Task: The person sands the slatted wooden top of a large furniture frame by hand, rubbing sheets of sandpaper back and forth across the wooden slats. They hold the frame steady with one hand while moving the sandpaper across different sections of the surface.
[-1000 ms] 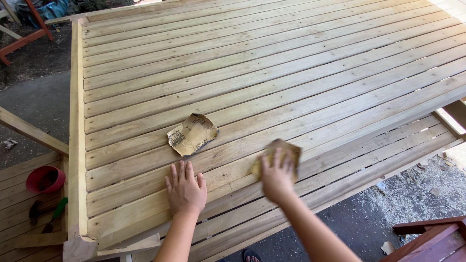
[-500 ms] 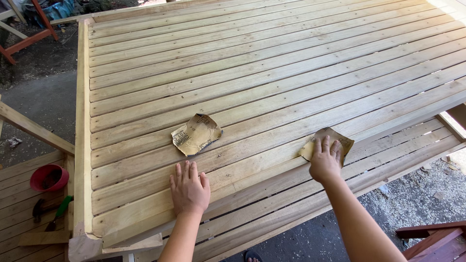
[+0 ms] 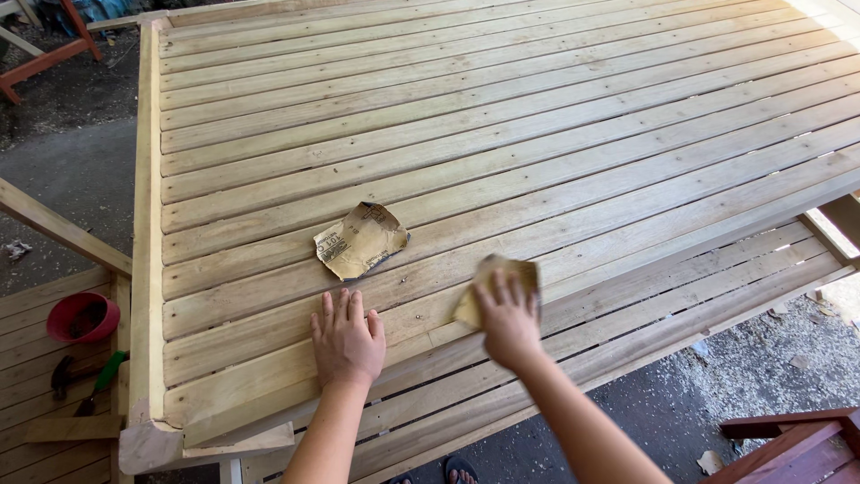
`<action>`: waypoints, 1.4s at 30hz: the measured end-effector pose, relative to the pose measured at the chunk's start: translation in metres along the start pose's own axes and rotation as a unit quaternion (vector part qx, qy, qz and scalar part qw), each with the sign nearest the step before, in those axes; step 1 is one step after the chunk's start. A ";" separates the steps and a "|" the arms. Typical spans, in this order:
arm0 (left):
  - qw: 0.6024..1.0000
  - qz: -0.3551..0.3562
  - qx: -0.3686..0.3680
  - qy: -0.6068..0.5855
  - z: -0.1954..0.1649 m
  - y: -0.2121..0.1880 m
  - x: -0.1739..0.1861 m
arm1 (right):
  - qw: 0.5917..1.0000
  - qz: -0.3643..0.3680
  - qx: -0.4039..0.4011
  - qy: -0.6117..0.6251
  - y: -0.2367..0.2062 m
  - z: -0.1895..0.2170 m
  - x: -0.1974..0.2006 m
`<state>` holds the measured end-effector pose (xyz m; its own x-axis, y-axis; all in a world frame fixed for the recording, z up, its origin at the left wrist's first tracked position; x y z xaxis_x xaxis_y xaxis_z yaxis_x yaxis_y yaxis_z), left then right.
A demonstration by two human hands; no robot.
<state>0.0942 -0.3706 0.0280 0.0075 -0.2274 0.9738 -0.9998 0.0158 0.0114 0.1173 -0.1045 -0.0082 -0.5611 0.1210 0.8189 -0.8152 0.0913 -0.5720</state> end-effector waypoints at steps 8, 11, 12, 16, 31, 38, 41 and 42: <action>1.000 0.020 -0.007 0.013 -0.006 0.003 0.001 | 0.993 -0.052 -0.103 -0.039 -0.020 -0.045 0.022; 0.999 0.027 -0.002 0.018 -0.005 0.002 0.001 | 0.995 -0.056 0.004 -0.079 -0.020 0.005 -0.013; 1.000 0.024 -0.001 0.020 -0.005 0.003 0.002 | 0.994 -0.078 0.034 -0.067 -0.019 0.015 -0.017; 0.999 0.024 -0.011 0.030 -0.007 0.004 0.003 | 0.983 -0.153 0.063 -0.083 -0.020 0.020 -0.007; 1.000 0.019 -0.019 0.006 -0.009 0.004 -0.002 | 0.943 -0.221 0.233 -0.082 -0.047 0.101 -0.014; 1.000 0.012 -0.016 -0.010 -0.009 0.004 0.000 | 0.949 -0.182 0.229 -0.116 -0.039 0.106 -0.026; 1.000 0.028 -0.012 0.001 -0.010 0.006 -0.002 | 0.932 -0.226 0.268 -0.096 -0.049 0.109 -0.017; 0.999 0.039 -0.007 0.007 -0.008 0.006 -0.004 | 0.932 -0.223 0.270 -0.090 -0.049 0.108 -0.014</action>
<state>0.0882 -0.3617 0.0264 -0.0696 -0.2114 0.9749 -0.9970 0.0472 -0.0609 0.1492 -0.2178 0.0132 -0.1241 0.0187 0.9921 -0.8996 -0.4240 -0.1046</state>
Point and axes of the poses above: each hand's wrist, its own y-axis towards the middle knuckle, its own x-axis out of the back of the hand, z = x × y, the point moved 10 cm from there along y, towards the middle knuckle, and after that the axes turned 9 degrees about z, right-handed, at the moved point
